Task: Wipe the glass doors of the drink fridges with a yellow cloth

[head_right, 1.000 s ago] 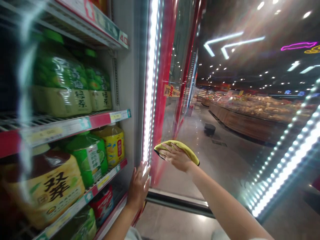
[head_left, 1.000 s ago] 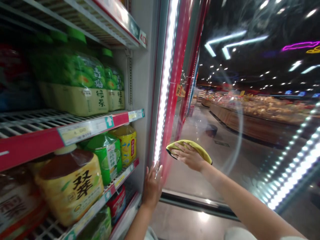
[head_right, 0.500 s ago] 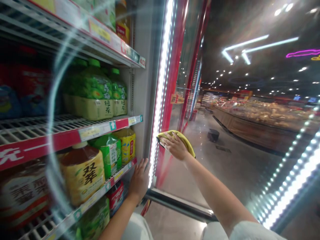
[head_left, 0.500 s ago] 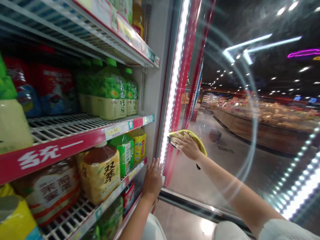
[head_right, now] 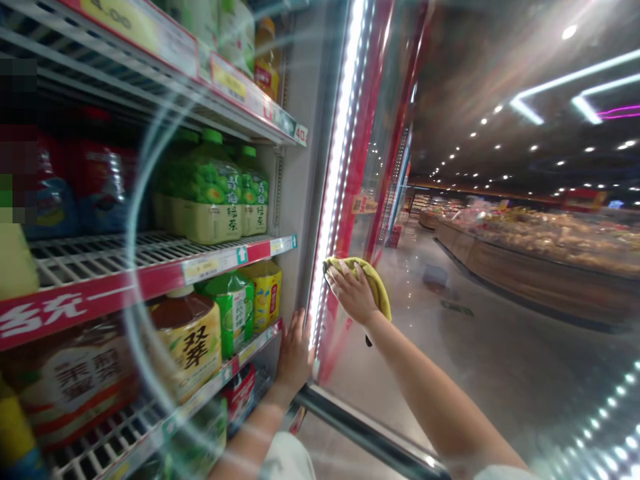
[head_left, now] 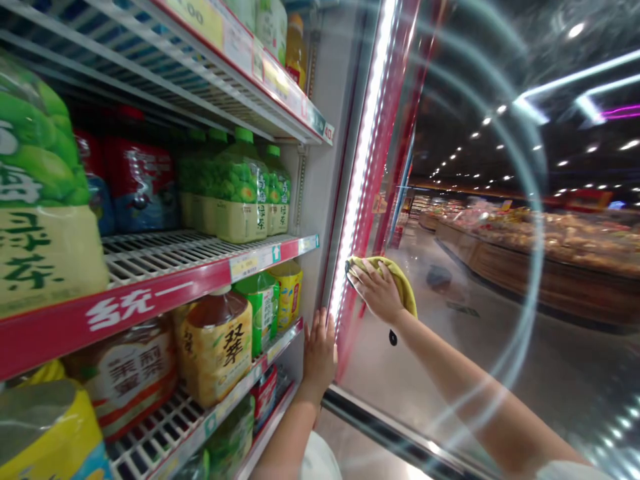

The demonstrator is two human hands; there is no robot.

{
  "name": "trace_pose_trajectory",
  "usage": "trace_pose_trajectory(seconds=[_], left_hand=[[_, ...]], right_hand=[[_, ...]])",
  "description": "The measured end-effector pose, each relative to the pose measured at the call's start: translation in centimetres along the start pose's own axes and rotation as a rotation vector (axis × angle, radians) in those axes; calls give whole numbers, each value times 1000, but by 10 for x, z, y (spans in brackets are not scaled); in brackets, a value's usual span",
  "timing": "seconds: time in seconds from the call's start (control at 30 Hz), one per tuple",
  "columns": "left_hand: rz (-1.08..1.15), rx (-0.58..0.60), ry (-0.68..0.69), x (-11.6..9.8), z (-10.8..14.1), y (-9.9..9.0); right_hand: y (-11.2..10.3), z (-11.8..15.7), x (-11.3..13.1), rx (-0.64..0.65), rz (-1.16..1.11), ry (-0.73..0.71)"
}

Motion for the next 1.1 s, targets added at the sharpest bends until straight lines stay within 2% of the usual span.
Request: trace_pose_trajectory(seconds=[0.07,0.17,0.27,0.33,0.47,0.53,0.6,0.73,0.97,1.1], left_hand=[[9,6,7,0,3,1],[5,10,56,1,3,1],[-8,11,67,0,-1,1],[-9,13,38,-1,-6,0],[5,12,15,-4,-16,-2],[11,6,21,-4,-18,-2],[14,1,27,-3,-18,-1],[8,21,22,-1,-12,6],[-64,63,-10,1,12,14],[-95,63,-22,4,19,10]], right_hand=[[7,4,8,33,-17,-10],[15,17,23,63,-45,-106],[11,18,17,52,-45,-113],[-1,3,4,-6,-33,-56],[-20,-42,-22,-142,-21,89],[-20,-57,-25,-150,-33,118],[-13,-58,-21,-125,-57,113],[8,-29,4,-45,-111,58],[48,42,69,77,-164,-96],[52,53,78,108,-193,-188]])
Point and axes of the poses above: each hand's wrist, its own z-axis away from the middle knuckle, its own y-axis out of the palm, x = y × z, the point moved 4 cm from there along -z, towards the middle knuckle, and after that the axes turned 2 degrees about z, right-handed, at the moved point
